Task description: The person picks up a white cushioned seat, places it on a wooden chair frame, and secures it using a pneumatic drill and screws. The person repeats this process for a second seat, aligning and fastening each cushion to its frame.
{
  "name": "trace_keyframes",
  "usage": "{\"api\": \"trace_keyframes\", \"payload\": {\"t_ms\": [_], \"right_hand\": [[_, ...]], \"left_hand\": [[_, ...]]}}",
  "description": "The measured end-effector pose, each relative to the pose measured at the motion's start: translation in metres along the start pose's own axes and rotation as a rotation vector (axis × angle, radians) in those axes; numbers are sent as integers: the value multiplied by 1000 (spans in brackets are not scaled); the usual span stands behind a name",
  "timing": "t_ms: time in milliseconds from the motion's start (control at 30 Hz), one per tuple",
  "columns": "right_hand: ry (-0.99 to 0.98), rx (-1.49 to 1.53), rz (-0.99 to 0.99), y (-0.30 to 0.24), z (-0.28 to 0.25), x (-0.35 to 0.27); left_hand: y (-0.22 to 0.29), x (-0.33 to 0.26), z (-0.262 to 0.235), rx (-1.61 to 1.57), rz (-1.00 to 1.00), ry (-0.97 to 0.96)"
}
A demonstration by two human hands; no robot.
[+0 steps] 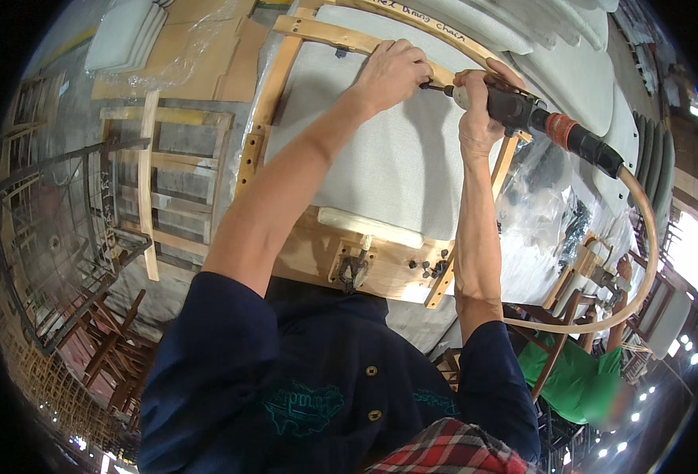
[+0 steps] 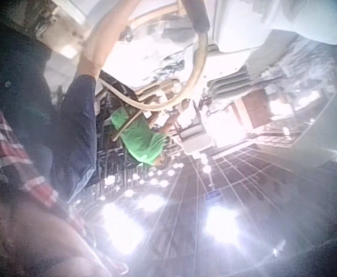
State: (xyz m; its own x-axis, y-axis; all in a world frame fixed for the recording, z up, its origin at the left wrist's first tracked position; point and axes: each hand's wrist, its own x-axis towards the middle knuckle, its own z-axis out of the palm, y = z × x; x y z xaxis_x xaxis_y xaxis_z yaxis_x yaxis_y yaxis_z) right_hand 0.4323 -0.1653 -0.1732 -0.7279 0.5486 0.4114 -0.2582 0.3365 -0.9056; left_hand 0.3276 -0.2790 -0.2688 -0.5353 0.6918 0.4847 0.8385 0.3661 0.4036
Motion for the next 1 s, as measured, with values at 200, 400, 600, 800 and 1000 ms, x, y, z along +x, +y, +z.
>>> {"api": "trace_keyframes", "payload": {"t_ms": [200, 400, 600, 800, 1000], "right_hand": [[38, -52, -30, -10, 3, -4], [197, 64, -115, -23, -9, 2], [262, -28, 11, -34, -16, 11], [332, 344, 39, -43, -7, -1], [348, -145, 31, -60, -17, -22]], "left_hand": [[-4, 1, 1, 17, 1, -81], [-6, 1, 8, 5, 95, 55], [9, 11, -8, -202, -126, 195], [147, 25, -134, -568, -129, 321], [178, 31, -174, -1272, -737, -481]]}}
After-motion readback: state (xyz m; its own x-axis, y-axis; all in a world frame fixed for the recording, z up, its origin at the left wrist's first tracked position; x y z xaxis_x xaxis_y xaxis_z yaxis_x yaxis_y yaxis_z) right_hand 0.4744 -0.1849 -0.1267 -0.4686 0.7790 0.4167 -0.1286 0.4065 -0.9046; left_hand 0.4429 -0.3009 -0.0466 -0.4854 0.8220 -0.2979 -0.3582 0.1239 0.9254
